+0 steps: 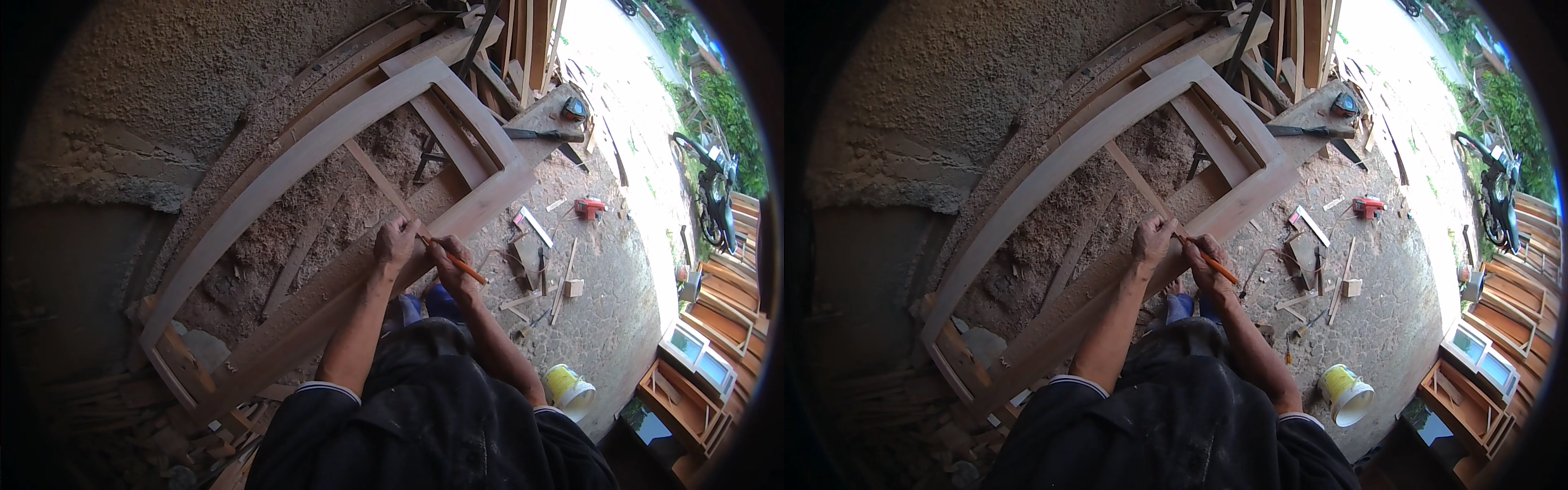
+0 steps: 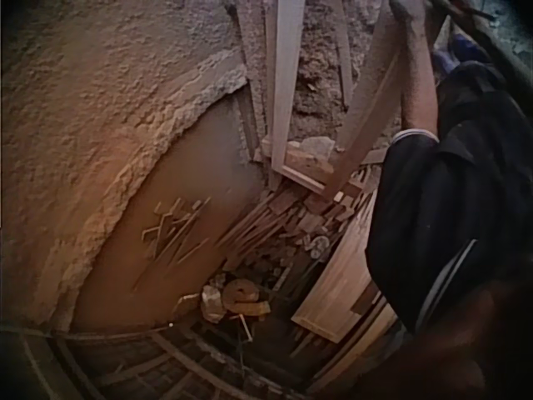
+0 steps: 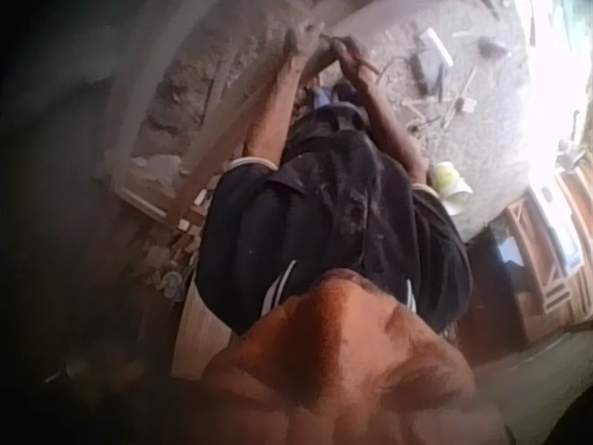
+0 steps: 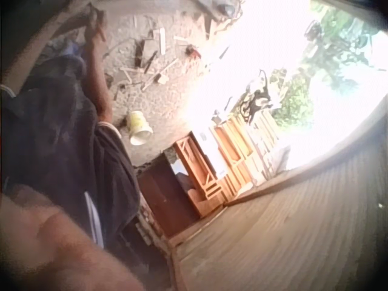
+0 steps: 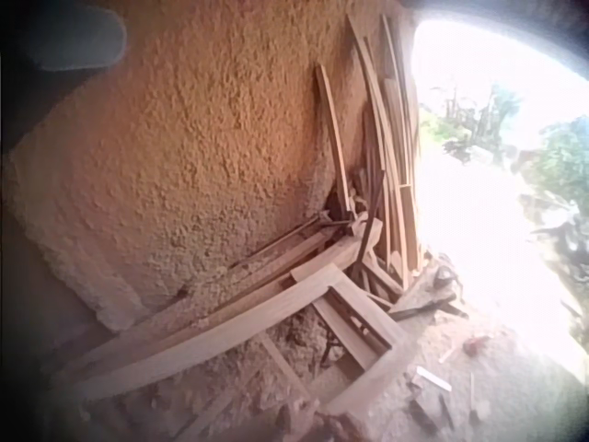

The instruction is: The person uses a handheld electric sander on a wooden frame, then measures and marks a wooden plank with a pencil and tape measure. They fit the plank into the frame and continue measuring and marking the frame.

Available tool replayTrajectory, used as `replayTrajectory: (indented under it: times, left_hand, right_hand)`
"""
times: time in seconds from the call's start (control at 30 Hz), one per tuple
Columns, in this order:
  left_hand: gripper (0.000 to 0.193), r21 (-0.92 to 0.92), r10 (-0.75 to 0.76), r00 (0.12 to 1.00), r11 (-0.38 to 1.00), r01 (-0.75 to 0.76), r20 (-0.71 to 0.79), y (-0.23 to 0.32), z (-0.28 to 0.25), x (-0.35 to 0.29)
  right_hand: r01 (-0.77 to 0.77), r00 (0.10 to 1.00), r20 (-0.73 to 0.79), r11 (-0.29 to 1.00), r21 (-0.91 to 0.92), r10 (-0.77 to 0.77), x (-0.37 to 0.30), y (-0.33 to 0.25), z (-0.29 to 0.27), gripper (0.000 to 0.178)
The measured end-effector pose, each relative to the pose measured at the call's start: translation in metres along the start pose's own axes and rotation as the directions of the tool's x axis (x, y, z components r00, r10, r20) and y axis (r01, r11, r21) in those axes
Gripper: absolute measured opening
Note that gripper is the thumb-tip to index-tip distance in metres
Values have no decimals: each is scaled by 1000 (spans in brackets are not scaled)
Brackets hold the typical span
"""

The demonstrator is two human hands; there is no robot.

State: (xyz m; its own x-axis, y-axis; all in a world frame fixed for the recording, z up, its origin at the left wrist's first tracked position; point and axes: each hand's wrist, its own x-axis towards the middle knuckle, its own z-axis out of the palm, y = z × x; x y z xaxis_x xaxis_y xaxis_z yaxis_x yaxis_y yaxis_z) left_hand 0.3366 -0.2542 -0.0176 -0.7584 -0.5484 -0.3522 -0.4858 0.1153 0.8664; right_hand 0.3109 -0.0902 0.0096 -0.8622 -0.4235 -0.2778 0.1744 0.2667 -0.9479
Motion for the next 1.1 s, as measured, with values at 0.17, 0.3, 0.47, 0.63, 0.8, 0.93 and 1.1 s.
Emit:
replayTrajectory:
  times: [0.17,0.3,0.47,0.63,0.8,0.93,1.1]
  left_hand:
    - [38,-22,24,998,999,-25,-62,0,4,-1]
    - [38,-34,40,998,999,-42,-53,-1,3,0]
    - [37,1,52,998,999,-52,-32,-2,2,0]
    - [37,-56,47,999,997,-48,-23,-8,5,5]
    - [21,49,124,985,992,-119,-123,-6,-2,2]
    - [41,589,639,764,652,-477,-90,13,-28,1]
    - [45,621,713,507,129,-773,484,40,-43,37]
  right_hand:
    - [19,999,-40,1000,12,-19,0,-2,2,26]
    - [20,999,-39,999,-41,-22,0,-6,3,26]
    - [29,997,-68,998,50,-25,0,-7,3,24]
    - [37,995,-93,999,-32,-40,5,-5,2,27]
    - [79,972,-235,923,377,13,23,-15,-37,34]
    - [125,944,-326,961,248,-39,37,-20,-118,34]
    - [28,917,-355,918,-394,-181,89,-8,-218,26]
